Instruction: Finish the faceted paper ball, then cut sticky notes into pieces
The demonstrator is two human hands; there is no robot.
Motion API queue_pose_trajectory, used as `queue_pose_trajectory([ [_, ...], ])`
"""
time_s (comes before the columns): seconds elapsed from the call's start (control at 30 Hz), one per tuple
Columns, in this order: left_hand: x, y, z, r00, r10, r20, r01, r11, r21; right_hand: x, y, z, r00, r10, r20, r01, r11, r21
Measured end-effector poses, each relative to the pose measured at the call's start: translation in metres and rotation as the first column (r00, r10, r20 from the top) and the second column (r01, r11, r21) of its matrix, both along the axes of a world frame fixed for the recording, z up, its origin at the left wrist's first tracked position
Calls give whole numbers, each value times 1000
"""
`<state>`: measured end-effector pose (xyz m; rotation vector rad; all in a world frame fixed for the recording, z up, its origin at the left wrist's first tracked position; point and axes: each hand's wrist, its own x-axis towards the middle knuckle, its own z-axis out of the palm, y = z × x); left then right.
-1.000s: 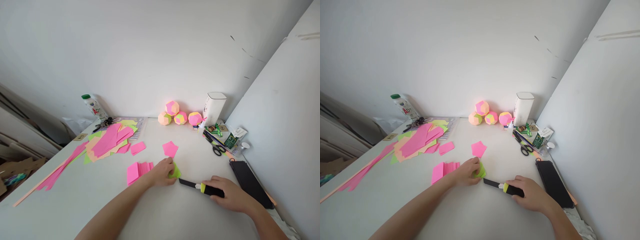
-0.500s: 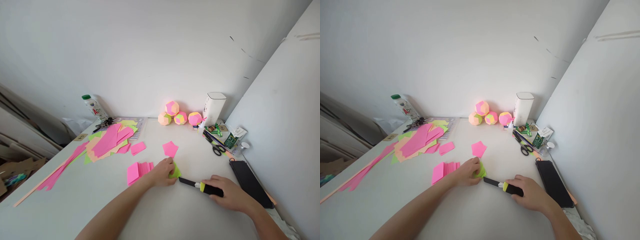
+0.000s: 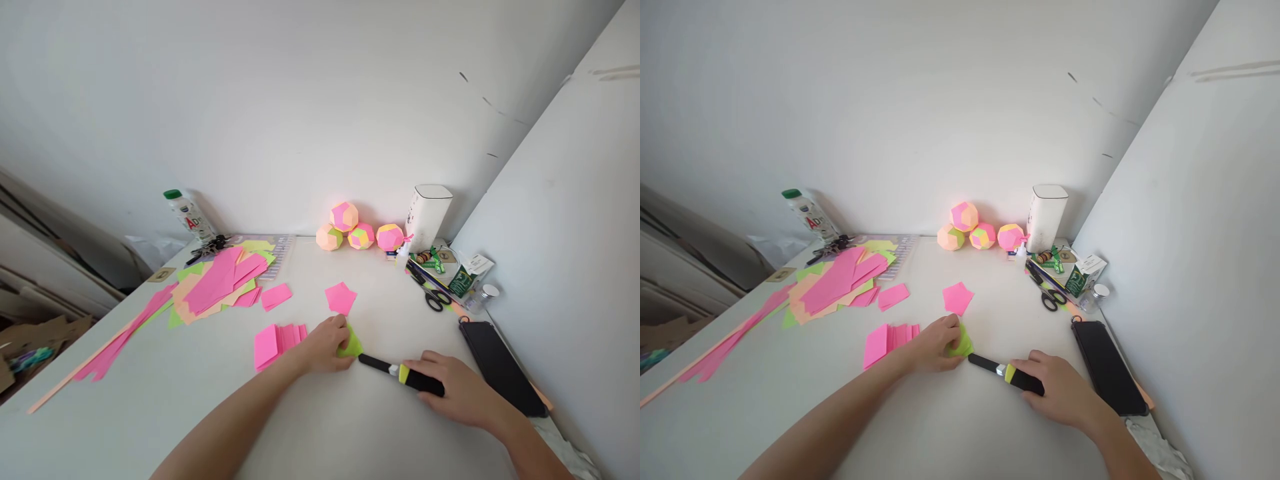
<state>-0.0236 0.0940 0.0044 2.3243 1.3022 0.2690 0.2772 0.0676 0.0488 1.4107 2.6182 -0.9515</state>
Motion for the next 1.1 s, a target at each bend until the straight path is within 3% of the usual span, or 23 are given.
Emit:
queue_pose_trajectory([
  [0.87,2,-1,6,999,6,-35,-5,1000,13,-11,-14,-13,998,9,64,-14,997,76],
  [1.1,6,-8,19,987,60,-150,-75,992,-99,-12,-20,-10,996,15,91,-22,996,81],
])
